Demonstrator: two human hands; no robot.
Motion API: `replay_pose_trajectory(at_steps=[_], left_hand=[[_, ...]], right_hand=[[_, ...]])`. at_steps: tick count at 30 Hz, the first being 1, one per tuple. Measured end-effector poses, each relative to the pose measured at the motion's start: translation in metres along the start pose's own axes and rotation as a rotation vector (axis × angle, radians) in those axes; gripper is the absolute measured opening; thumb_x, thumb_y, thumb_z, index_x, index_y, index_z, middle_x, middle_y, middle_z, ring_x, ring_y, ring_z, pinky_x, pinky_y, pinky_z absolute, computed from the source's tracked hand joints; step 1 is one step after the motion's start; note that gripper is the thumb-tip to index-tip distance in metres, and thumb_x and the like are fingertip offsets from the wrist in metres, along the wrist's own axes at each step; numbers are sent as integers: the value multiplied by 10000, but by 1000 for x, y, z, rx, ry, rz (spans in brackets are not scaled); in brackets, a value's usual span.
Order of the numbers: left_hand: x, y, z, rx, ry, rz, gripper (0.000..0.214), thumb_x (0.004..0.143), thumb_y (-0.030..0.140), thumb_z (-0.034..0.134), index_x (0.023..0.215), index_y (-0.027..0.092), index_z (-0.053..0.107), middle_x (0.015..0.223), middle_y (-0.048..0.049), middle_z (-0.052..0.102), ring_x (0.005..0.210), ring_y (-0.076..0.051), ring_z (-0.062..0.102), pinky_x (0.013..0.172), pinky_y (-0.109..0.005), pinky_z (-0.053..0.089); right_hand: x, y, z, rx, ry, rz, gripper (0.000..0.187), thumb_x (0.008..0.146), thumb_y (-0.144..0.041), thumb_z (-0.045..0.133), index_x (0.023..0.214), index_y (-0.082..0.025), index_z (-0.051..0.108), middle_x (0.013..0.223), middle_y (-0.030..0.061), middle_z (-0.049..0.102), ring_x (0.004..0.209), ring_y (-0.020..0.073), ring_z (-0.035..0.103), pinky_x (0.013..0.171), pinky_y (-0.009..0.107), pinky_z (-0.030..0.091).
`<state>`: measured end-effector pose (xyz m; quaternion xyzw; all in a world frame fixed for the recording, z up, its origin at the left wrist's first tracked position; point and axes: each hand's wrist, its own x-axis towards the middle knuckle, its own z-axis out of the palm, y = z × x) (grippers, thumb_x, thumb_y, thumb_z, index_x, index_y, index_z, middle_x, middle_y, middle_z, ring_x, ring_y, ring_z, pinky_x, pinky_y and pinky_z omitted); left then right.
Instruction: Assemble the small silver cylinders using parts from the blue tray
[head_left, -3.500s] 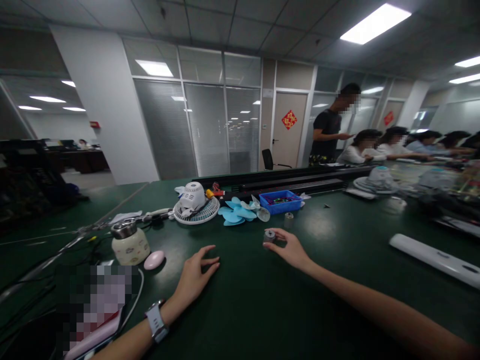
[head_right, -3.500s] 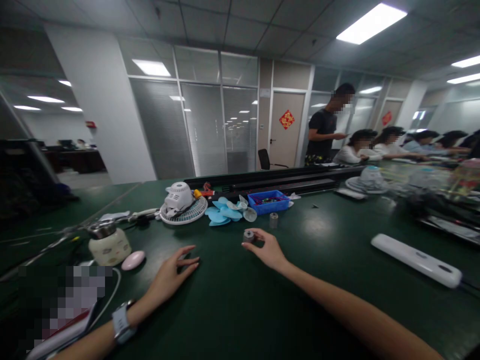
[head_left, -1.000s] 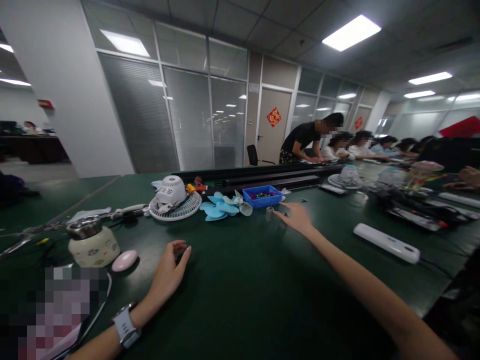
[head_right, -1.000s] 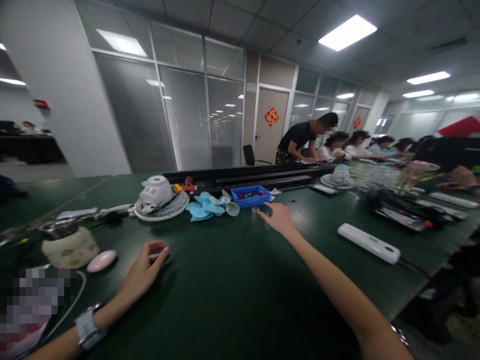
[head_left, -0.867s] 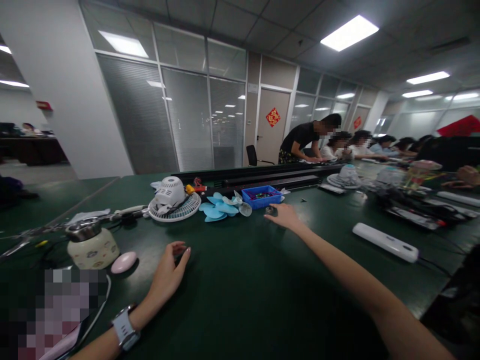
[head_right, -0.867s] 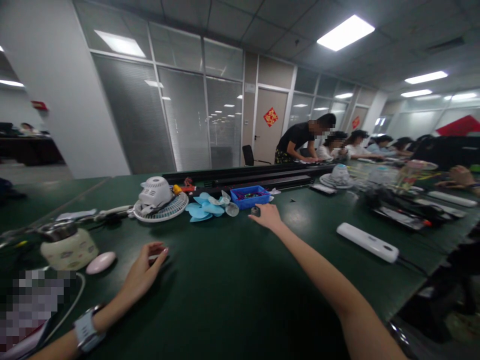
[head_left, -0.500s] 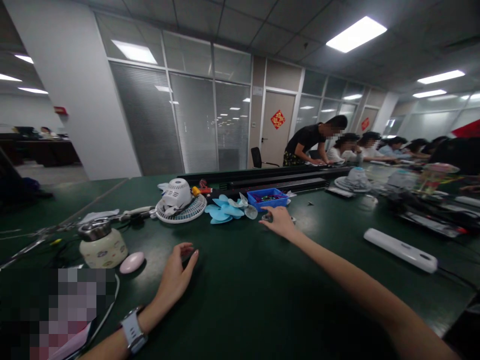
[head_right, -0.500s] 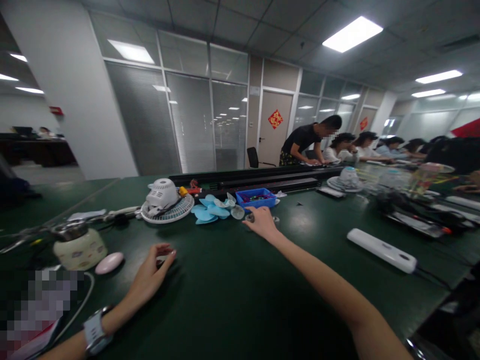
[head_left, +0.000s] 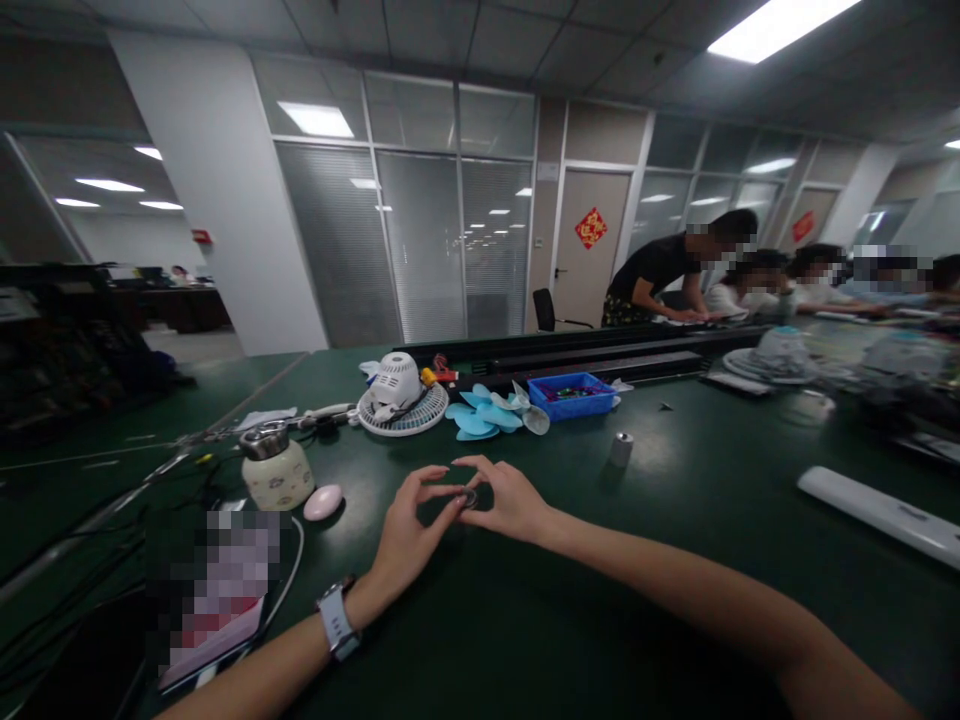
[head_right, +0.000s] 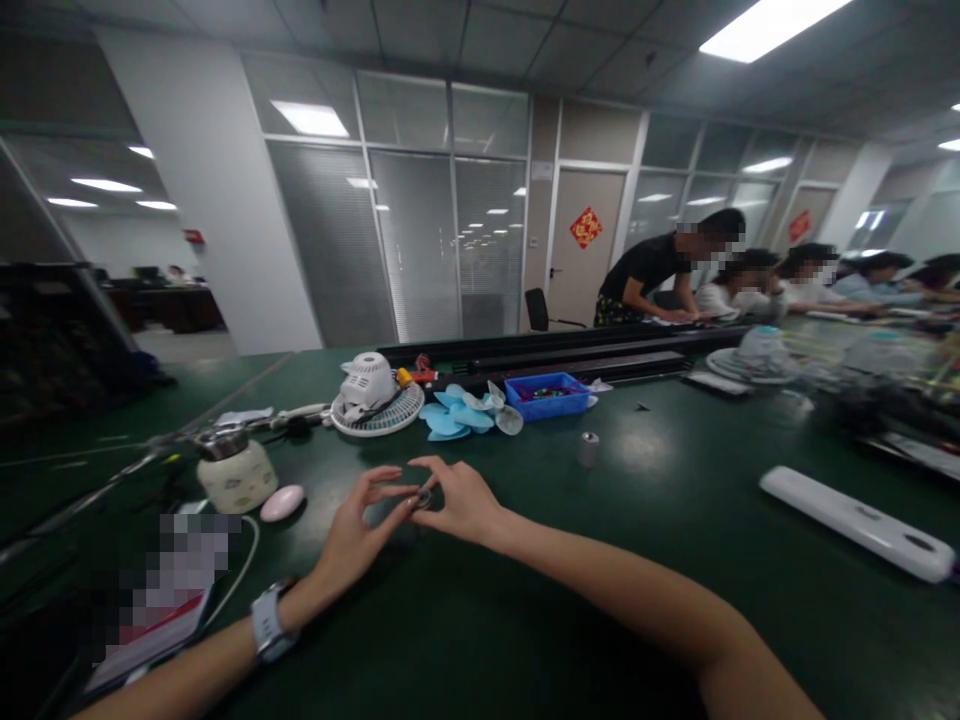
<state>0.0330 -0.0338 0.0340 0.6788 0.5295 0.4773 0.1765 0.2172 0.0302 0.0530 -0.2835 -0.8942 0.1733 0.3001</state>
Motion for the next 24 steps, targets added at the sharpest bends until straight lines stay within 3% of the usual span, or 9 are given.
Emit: replay_pose_trajectory(at_steps=[4,7,10,15,21,24], left_hand=[[5,7,3,-13,-22,-12,437,816,394,642,1189,227,488,1124,-83,690,1206,-273,578,1053,-497,390],[7,10,5,-55,-22,-21,422,806,389,654,1160,225,495,1111,-75,683,1146,-254,618,1015,-459,438],[8,7,5,-90,36,-19,422,804,383,660,1145,224,468,1011,-50,702,1070,-231,654,983,-436,465],[8,0,1,-85,144,-57,429,809,397,643,1156,224,458,1042,-63,698,1034,-231,670,965,-439,477],[7,5,2,-85,-48,-44,588,798,401,662,1302,243,402,1102,-82,700,1121,-259,640,968,-466,481],[8,8,3,-94,-45,-35,563,786,394,676,1268,236,432,1060,-74,712,1053,-249,674,919,-440,513]], right_hand=[[-1,-3,-1,-26,-12,36,647,717,-336,768,1287,-231,480,948,16,691,903,208,653,831,336,441],[-2,-5,-1,-54,-4,37,616,716,-341,768,1261,-232,501,928,15,686,881,210,650,802,331,446],[-3,-6,1,-55,2,30,609,720,-380,769,1251,-231,510,939,17,686,880,209,650,796,331,446],[-5,-8,0,-41,-11,28,642,713,-464,769,1250,-233,505,941,14,699,887,215,652,819,352,448],[-5,-11,0,-57,4,24,574,734,-312,759,1243,-233,504,970,21,682,874,199,647,798,328,456],[-5,-10,3,-60,20,15,561,732,-290,754,1234,-230,511,964,20,679,879,199,647,798,326,455]])
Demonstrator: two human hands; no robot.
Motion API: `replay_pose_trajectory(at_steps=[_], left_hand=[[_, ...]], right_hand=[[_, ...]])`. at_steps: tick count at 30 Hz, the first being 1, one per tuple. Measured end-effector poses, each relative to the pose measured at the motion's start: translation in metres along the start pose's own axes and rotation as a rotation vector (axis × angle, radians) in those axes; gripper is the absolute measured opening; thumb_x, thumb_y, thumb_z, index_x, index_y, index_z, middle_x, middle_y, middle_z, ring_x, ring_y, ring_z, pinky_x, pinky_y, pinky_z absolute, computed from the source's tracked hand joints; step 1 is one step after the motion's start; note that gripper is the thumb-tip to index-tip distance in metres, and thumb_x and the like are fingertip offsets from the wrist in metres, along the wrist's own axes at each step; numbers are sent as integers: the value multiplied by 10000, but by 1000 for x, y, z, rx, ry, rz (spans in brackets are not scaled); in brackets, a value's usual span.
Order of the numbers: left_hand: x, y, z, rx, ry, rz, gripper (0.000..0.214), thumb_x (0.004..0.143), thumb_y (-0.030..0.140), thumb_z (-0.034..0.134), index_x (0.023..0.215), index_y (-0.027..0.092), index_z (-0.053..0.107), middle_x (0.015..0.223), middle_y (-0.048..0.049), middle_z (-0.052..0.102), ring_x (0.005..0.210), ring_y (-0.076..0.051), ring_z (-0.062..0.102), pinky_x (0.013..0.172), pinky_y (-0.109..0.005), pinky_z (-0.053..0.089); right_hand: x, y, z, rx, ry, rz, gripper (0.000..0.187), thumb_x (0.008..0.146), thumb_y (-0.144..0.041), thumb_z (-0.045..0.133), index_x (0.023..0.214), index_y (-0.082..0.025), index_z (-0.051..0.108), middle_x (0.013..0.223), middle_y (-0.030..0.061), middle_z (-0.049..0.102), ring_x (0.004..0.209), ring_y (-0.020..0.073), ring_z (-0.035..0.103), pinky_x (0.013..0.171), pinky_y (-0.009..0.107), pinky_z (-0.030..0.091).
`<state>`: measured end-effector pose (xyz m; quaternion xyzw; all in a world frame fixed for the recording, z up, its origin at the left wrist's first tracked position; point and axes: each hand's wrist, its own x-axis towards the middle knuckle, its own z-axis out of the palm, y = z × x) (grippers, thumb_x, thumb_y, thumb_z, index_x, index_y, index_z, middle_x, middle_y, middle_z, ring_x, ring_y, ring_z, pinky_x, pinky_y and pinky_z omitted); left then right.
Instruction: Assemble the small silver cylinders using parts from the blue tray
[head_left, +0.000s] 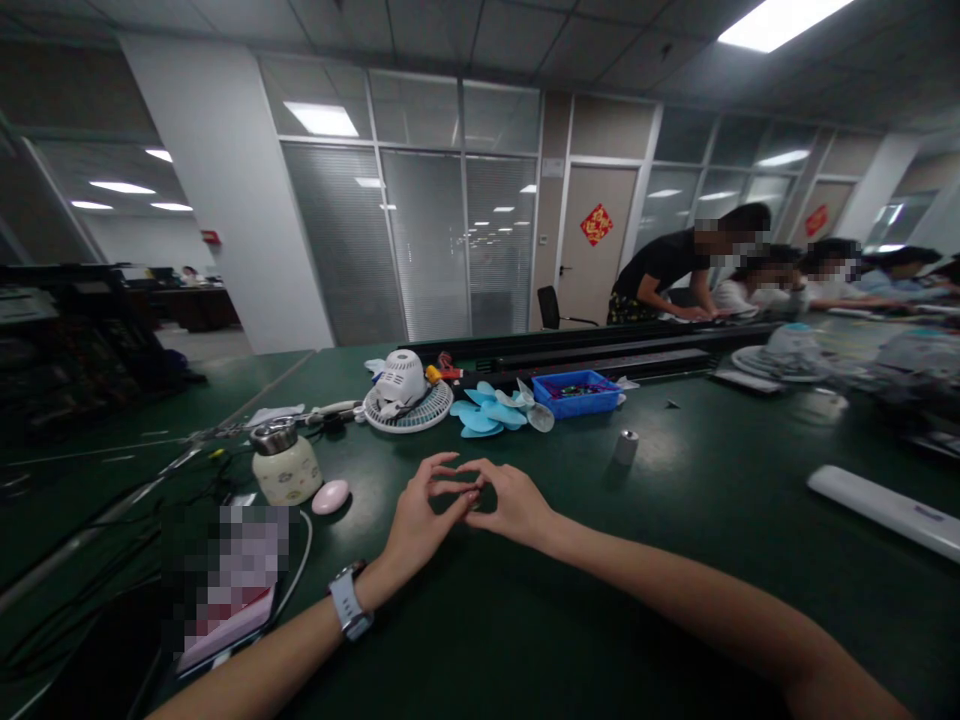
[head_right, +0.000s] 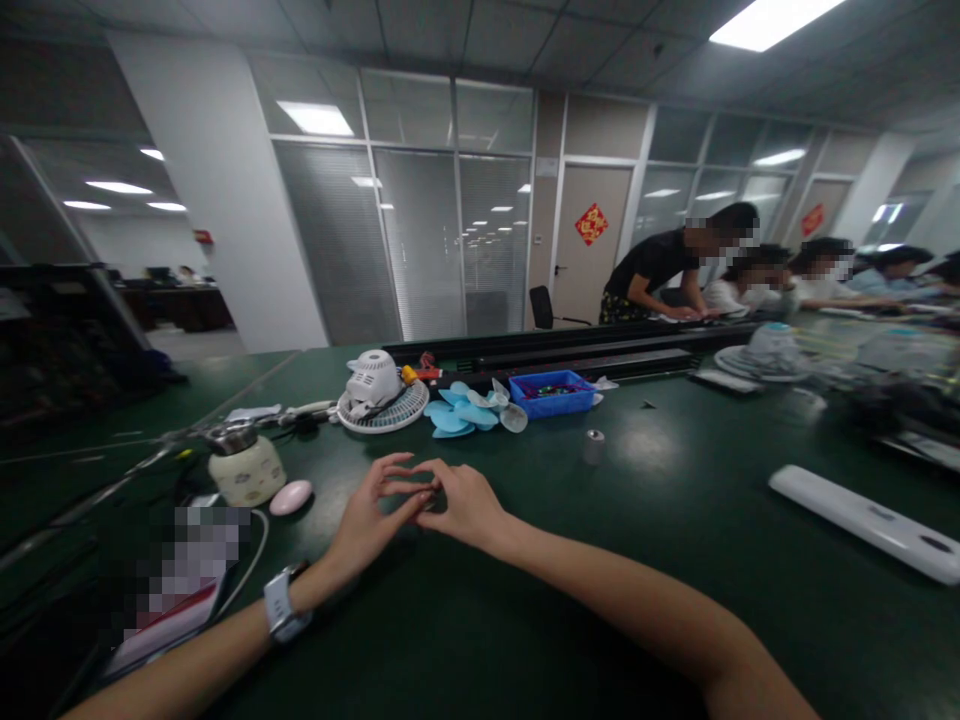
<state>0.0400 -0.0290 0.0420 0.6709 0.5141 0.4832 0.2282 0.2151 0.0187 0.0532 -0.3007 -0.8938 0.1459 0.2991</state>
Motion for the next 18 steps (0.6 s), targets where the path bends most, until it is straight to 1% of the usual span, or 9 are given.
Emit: replay_pose_trajectory(at_steps=[4,6,8,11,13,16,18], left_hand=[[3,-2,-2,12,169,25,479,792,391,667,1192,232,456,1029,-50,716,1022,-214,679,928,-401,507],[3,-6,-5,27,220,8,475,798,394,655,1191,229,446,1007,-50,723,1036,-217,673,950,-410,491],[1,-14,-7,42,181,-50,495,799,393,643,1212,225,430,982,-55,736,1072,-232,662,965,-433,478],[-3,-27,-9,58,34,-161,498,789,385,634,1216,219,440,963,-72,754,1134,-264,635,970,-474,469],[-6,-33,-10,80,-38,-185,498,786,379,634,1221,219,452,962,-77,761,1184,-276,602,997,-500,442],[-7,-35,-9,125,-73,-157,520,795,386,625,1256,223,449,988,-74,763,1238,-276,559,1041,-526,387],[-7,-34,-9,135,-71,-149,533,801,410,620,1271,226,449,1003,-74,761,1245,-281,551,1047,-533,374]], right_hand=[[-1,2,2,5,16,-11,569,732,-366,763,1225,-232,512,959,16,688,887,206,653,808,339,451],[-2,2,3,8,16,-4,603,724,-425,766,1233,-234,505,947,15,693,879,207,656,803,342,451],[-2,2,4,8,15,3,627,726,-449,760,1253,-240,492,936,12,696,871,204,657,798,338,451],[-3,1,3,-8,21,4,633,735,-442,753,1272,-249,480,944,12,702,870,203,662,799,336,449],[-2,3,-4,-14,34,12,640,740,-447,746,1287,-258,472,932,5,711,866,203,668,811,343,449],[-1,19,-27,-17,107,82,621,765,-466,715,1296,-264,464,903,-4,720,855,200,677,810,346,464],[0,43,-50,-42,177,173,590,775,-465,701,1280,-259,475,906,6,721,855,202,683,779,335,486]])
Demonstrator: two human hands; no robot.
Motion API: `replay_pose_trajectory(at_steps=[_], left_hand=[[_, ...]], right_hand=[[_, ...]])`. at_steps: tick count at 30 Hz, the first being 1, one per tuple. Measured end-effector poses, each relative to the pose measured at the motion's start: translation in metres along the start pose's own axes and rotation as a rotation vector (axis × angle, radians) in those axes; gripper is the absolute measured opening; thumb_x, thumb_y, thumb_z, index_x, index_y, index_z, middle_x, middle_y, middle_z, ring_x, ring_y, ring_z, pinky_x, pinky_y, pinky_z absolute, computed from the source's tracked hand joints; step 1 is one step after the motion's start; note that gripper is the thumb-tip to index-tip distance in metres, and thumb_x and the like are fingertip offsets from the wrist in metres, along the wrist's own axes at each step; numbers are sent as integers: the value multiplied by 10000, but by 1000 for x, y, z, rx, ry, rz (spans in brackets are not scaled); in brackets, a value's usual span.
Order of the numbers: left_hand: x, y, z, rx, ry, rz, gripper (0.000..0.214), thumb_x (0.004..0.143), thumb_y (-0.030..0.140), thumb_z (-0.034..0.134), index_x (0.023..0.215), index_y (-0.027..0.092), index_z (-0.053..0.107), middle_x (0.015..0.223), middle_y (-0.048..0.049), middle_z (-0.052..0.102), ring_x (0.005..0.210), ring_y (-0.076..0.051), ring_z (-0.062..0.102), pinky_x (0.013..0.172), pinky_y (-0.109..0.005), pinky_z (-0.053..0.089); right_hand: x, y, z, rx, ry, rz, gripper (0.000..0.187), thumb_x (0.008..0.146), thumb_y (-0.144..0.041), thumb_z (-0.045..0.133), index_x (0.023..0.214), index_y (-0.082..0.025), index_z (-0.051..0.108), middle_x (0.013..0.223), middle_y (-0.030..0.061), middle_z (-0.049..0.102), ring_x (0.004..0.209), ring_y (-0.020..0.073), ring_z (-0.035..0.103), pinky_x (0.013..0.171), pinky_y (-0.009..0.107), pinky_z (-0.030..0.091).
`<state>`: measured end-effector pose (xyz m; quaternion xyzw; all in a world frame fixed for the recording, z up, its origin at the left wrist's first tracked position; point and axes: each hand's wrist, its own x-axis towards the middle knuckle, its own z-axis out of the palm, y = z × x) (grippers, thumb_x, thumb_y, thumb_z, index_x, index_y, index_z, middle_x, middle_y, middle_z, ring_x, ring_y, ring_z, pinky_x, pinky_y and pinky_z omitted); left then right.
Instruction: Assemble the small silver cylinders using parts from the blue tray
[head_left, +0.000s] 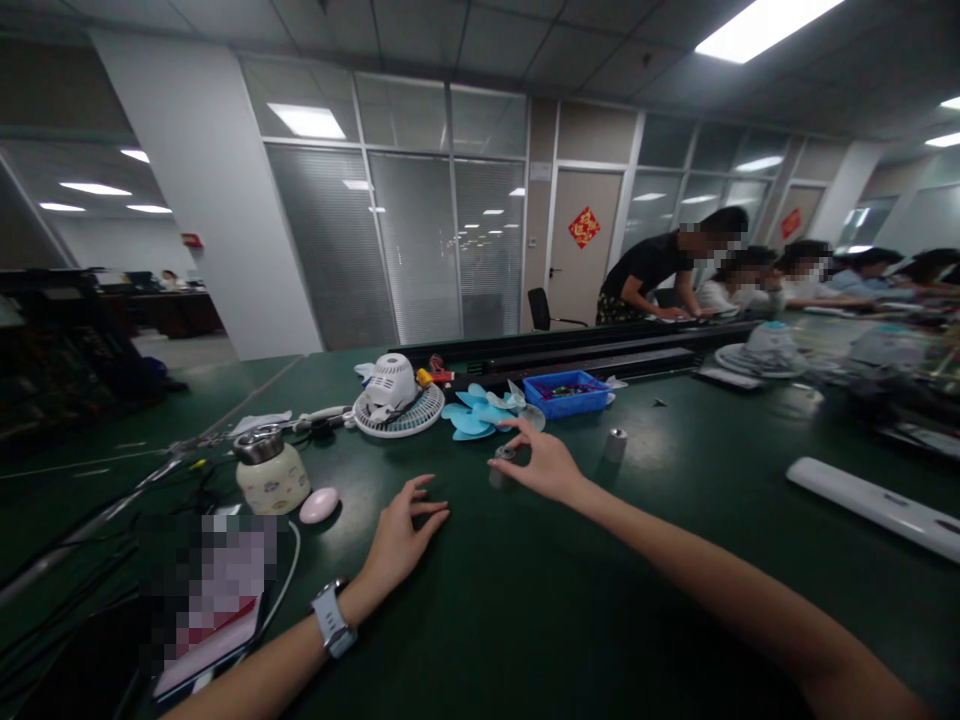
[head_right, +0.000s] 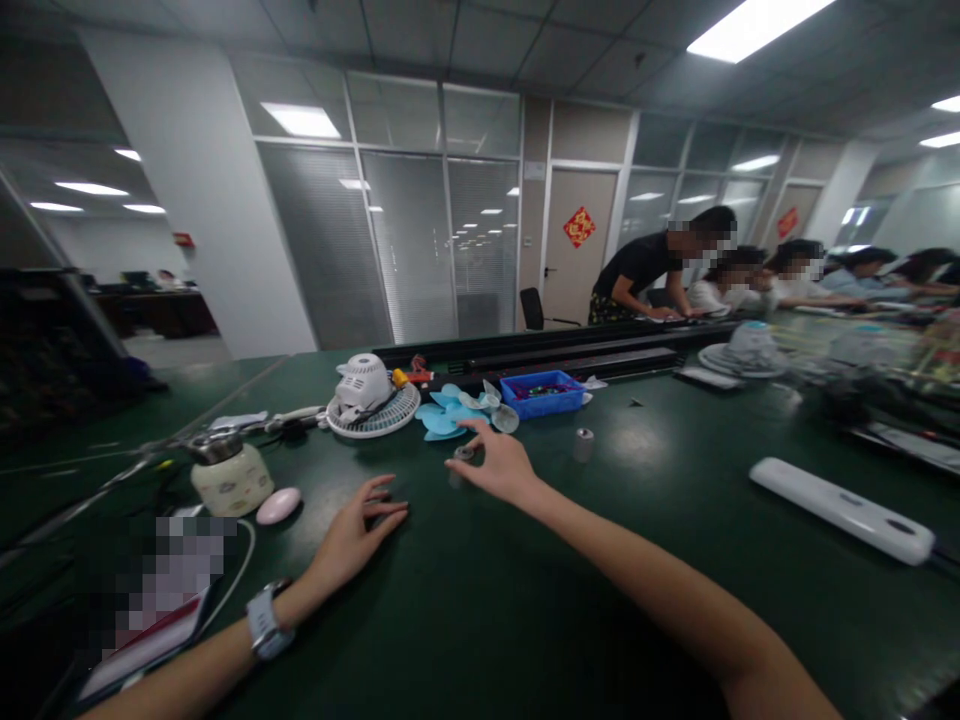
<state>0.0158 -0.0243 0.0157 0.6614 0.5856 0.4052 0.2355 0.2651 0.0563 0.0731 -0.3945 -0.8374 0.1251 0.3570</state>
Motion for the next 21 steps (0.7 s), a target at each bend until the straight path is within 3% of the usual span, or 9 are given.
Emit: replay_pose_trajectory(at_steps=[5,10,17,21], left_hand=[[3,-1,1,-5,51,-59,523,838,509,550,1269,227,458,1037,-90,746,1218,-287,573,1029,-511,394],[7,-11,4,-20,59,-85,502,860,551,487,1225,206,484,1083,-112,722,1172,-292,601,1008,-498,414],[8,-15,3,78,39,-85,463,875,535,456,1202,211,503,1110,-107,706,1158,-275,609,1025,-484,412],[7,-11,3,31,61,-91,424,880,502,446,1170,197,505,1131,-114,696,1106,-248,643,1018,-449,430]], right_hand=[[30,83,-51,-247,43,225,540,748,-354,729,1227,-216,521,932,55,727,883,227,689,753,315,504],[43,135,-69,-465,11,403,539,705,-287,749,1197,-198,548,902,54,727,869,227,690,745,294,495],[41,146,-69,-530,-40,509,495,727,-301,730,1184,-180,583,929,70,723,871,230,687,737,295,496],[40,118,-66,-582,-29,421,555,758,-293,708,1270,-154,547,1141,148,670,1079,296,615,897,389,445]])
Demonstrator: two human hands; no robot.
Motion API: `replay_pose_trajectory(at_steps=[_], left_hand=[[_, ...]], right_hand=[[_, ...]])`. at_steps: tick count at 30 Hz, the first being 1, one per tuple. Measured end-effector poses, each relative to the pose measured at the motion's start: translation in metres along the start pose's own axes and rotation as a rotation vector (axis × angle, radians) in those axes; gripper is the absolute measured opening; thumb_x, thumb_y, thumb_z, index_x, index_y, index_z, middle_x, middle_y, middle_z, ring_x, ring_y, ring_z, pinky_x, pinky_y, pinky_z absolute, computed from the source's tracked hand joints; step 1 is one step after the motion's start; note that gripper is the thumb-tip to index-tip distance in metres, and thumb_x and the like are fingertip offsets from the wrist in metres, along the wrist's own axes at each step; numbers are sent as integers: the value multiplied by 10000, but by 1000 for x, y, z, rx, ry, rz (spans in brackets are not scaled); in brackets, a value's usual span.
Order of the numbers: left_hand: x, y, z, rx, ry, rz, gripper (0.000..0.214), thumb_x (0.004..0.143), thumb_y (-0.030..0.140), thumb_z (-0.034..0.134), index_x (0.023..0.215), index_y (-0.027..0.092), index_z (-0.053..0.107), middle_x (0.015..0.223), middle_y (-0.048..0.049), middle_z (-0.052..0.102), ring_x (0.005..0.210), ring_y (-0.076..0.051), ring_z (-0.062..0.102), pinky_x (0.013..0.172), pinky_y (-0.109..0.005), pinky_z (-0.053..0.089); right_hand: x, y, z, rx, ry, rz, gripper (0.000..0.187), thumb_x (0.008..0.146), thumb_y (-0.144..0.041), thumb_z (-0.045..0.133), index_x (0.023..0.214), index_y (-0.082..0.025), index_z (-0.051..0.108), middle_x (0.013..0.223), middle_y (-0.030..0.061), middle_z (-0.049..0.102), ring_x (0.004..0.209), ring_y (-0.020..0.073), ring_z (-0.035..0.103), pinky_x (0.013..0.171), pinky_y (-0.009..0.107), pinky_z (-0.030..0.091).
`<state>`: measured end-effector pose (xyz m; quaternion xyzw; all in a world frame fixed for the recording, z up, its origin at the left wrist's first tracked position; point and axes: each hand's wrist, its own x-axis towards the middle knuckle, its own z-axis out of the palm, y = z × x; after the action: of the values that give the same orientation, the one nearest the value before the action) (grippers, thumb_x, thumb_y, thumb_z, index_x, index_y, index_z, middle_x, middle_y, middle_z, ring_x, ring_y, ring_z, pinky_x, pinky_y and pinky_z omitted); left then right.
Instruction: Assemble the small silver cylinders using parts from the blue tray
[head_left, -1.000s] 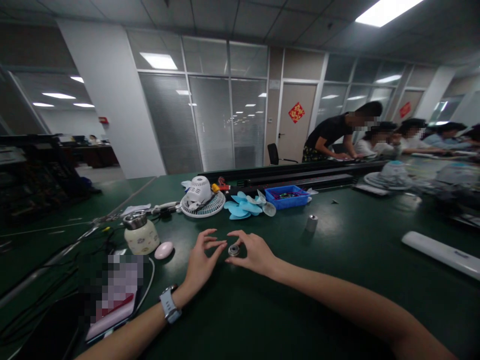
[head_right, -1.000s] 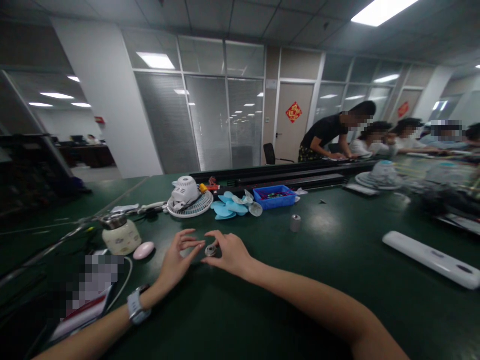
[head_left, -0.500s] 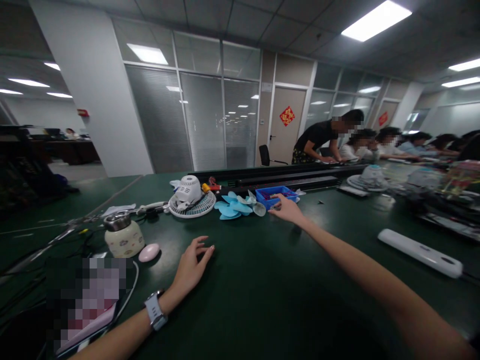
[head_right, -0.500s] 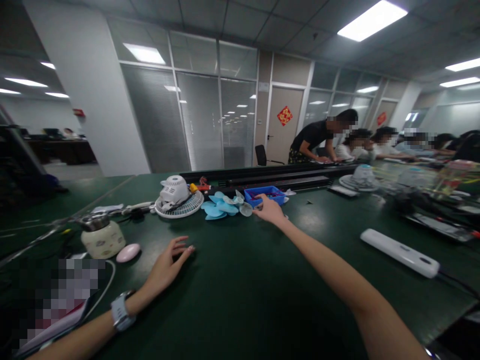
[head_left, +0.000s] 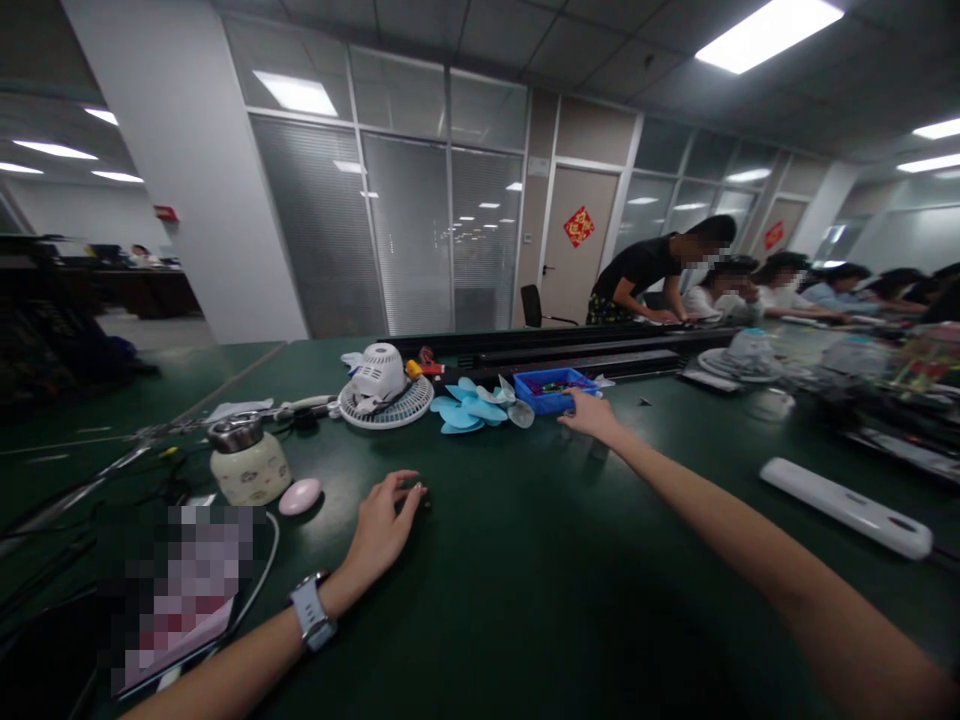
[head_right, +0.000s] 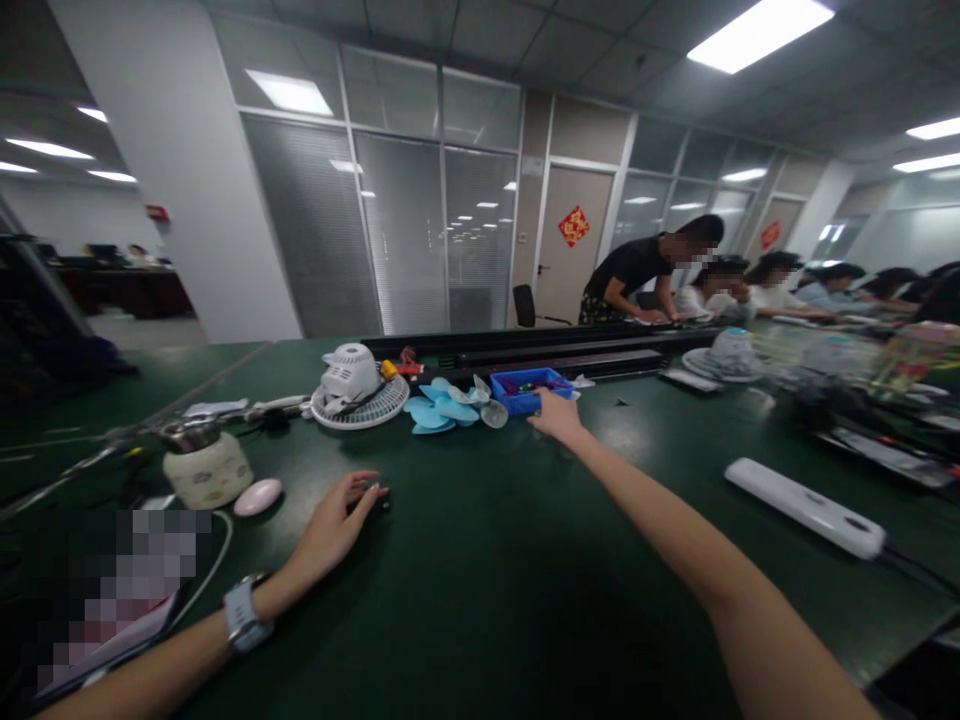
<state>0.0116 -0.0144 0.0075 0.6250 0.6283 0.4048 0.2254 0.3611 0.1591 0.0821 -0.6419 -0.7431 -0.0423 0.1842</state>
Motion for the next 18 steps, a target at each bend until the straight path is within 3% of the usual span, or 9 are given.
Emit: replay_pose_trajectory(at_steps=[3,6,8,12,18], left_hand=[[0,2,-1,-11,1,-16,424,879,504,438,1152,188,506,1129,-119,698,1078,-240,658,996,-437,451],[1,4,-2,11,1,-29,436,875,506,432,1150,177,508,1115,-123,699,1060,-238,666,971,-424,472],[0,5,-2,26,11,-27,445,869,507,431,1146,168,512,1107,-129,697,1035,-239,675,943,-411,492],[1,5,-2,54,41,-17,455,866,508,415,1135,159,526,1101,-145,681,999,-249,681,895,-410,516],[2,6,-1,90,38,-21,416,865,479,406,1118,170,523,1068,-135,704,990,-260,685,903,-442,498]], right_hand=[[-27,-46,-10,28,90,-321,474,816,-311,660,1266,-189,572,1242,128,627,1177,292,543,997,437,357],[-63,-105,-9,139,-42,-716,349,864,-391,621,1181,-244,646,1166,74,670,1130,253,564,994,439,342],[-84,-139,-2,185,-137,-872,326,870,-431,616,1149,-273,672,1161,63,671,1126,239,563,982,429,341],[-104,-177,23,200,-179,-909,299,863,-440,632,1094,-265,707,1166,74,671,1126,226,558,955,395,341],[-104,-178,40,219,-148,-865,151,867,-297,653,974,-245,746,1013,34,727,1032,194,591,913,365,350]])
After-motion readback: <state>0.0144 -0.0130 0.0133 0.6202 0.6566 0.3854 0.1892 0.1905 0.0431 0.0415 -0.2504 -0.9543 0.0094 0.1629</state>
